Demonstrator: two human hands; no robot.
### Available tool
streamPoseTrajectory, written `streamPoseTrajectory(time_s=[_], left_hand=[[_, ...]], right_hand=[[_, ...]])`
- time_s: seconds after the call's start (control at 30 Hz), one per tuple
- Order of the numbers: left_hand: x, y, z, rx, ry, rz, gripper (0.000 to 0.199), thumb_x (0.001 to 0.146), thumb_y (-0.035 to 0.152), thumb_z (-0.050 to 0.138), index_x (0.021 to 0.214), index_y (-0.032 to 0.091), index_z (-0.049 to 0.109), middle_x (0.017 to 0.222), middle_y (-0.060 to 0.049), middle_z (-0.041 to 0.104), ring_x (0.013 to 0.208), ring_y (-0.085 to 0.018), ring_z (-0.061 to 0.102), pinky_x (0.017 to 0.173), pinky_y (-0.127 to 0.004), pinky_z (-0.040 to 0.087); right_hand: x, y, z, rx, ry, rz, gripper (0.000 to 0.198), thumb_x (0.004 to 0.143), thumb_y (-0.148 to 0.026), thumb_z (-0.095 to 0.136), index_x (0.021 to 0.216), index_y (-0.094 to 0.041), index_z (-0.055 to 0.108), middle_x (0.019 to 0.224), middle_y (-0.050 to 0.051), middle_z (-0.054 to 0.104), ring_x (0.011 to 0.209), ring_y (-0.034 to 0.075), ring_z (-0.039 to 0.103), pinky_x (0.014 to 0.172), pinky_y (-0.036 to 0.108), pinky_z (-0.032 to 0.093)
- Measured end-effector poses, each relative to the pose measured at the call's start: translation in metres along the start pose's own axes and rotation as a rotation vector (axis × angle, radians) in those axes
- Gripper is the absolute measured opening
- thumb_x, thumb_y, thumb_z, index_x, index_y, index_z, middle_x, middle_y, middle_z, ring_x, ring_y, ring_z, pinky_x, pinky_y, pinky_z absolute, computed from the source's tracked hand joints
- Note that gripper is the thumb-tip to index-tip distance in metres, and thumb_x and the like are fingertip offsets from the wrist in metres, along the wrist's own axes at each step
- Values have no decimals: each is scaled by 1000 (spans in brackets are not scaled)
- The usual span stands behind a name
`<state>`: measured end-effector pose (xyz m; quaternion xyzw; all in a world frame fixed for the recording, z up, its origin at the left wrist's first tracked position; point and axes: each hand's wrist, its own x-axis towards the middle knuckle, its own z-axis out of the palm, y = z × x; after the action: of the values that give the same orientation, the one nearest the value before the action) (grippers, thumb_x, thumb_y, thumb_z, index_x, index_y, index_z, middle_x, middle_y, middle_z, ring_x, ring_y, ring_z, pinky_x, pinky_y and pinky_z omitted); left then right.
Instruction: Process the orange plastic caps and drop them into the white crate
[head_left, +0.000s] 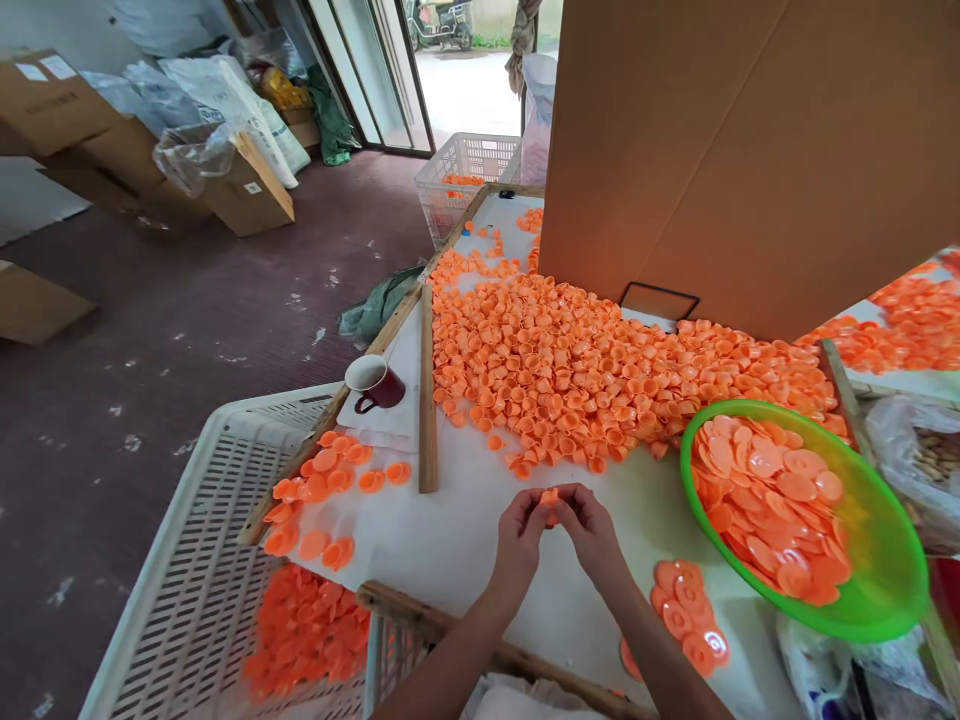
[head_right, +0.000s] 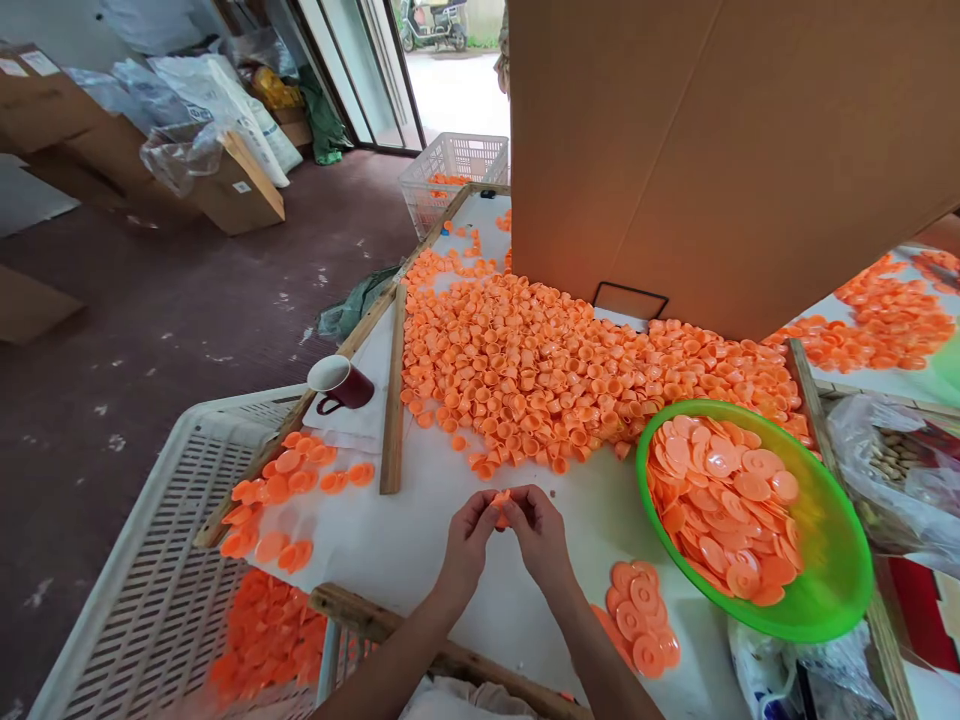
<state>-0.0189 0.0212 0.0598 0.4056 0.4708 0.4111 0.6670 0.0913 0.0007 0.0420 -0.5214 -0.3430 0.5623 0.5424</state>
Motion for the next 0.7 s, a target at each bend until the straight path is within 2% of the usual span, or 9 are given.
streamPoseTrajectory(time_s=[0.13,0.33,0.53,0.7], left_hand=[[-1,-2,1,-113,48,-49,20,78,34,60,83,14,61,76,-2,60,70,-13,51,68,-25,41],[2,-3,9,-215,47,-30,15,79,31,61,80,15,61,75,0,58,74,-13,51,74,-25,41],[1,7,13,-236,16,-43,22,79,38,61,84,16,61,78,-1,58,75,-14,52,73,-27,43],[-4,3,7,-130,-57,-23,26,81,39,59,76,14,59,68,0,54,69,-12,50,68,-26,42]], right_hand=[[-4,2,0,-149,16,-63,24,77,-32,64,96,-19,56,88,4,64,78,17,61,70,30,53],[-4,-4,0,-340,92,-205,18,80,-30,61,93,-19,57,86,4,62,77,17,59,70,30,50],[1,-17,-7,-172,-31,-101,25,80,-37,61,96,-19,56,89,5,62,77,17,59,70,30,51],[-3,-4,-11,-112,-7,-85,20,82,-39,59,86,-19,58,78,3,61,73,16,58,66,29,51]])
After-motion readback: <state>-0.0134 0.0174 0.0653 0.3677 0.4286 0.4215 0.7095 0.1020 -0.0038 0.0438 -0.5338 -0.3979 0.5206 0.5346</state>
